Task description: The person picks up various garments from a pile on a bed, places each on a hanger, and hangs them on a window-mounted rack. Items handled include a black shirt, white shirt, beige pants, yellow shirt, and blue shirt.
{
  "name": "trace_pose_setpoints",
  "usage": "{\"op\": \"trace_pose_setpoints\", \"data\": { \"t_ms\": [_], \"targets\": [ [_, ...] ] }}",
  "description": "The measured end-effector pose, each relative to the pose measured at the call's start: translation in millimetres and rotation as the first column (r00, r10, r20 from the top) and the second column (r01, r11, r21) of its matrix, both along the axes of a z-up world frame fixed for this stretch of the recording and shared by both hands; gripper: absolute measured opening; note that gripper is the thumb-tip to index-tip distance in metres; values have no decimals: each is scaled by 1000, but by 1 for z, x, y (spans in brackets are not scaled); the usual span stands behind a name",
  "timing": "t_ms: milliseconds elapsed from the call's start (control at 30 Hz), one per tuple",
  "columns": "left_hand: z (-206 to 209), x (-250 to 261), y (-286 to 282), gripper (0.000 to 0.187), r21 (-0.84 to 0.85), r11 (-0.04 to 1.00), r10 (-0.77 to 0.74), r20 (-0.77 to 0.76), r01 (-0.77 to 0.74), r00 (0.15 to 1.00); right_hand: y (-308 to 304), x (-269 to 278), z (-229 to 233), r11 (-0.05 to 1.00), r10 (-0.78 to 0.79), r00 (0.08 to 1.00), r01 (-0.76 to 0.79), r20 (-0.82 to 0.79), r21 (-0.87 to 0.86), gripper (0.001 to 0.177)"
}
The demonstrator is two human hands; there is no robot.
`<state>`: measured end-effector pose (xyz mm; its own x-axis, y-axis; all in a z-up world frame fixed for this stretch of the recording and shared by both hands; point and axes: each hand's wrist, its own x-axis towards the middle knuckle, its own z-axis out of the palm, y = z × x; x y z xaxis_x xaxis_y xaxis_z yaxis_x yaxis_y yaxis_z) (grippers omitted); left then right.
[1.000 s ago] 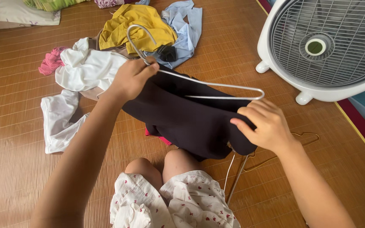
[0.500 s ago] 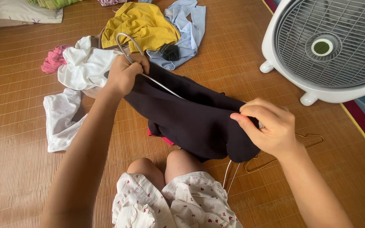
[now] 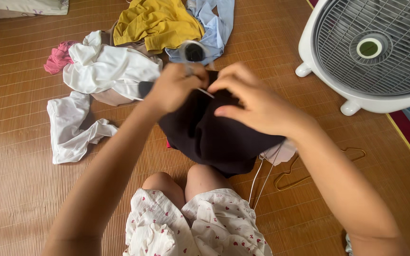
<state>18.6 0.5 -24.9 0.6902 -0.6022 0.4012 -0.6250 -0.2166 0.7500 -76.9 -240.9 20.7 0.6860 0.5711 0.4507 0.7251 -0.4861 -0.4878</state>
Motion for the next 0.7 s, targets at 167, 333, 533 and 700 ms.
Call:
{"op": "trace_pose_setpoints", "data": {
  "t_ms": [167,333,533,700],
  "targets": [
    [-21,26,60,19,-212,972,65,-169,-100,983,-98,5,-67,852,-256,863,414,-436,319,20],
    [-24,23,81,21,-159,960,192,-230,-232,954,-105,-1,-224,935,-332,543,297,-772,-193,35],
    [-28,8,84,21,-89,968,215,-190,-235,958,-124,7,-283,904,-187,539,422,-821,70,22],
    [-36,6,72,19,-67,979,175,-228,-195,958,-135,18,-240,744,-498,636,662,-590,85,27]
  ]
}}
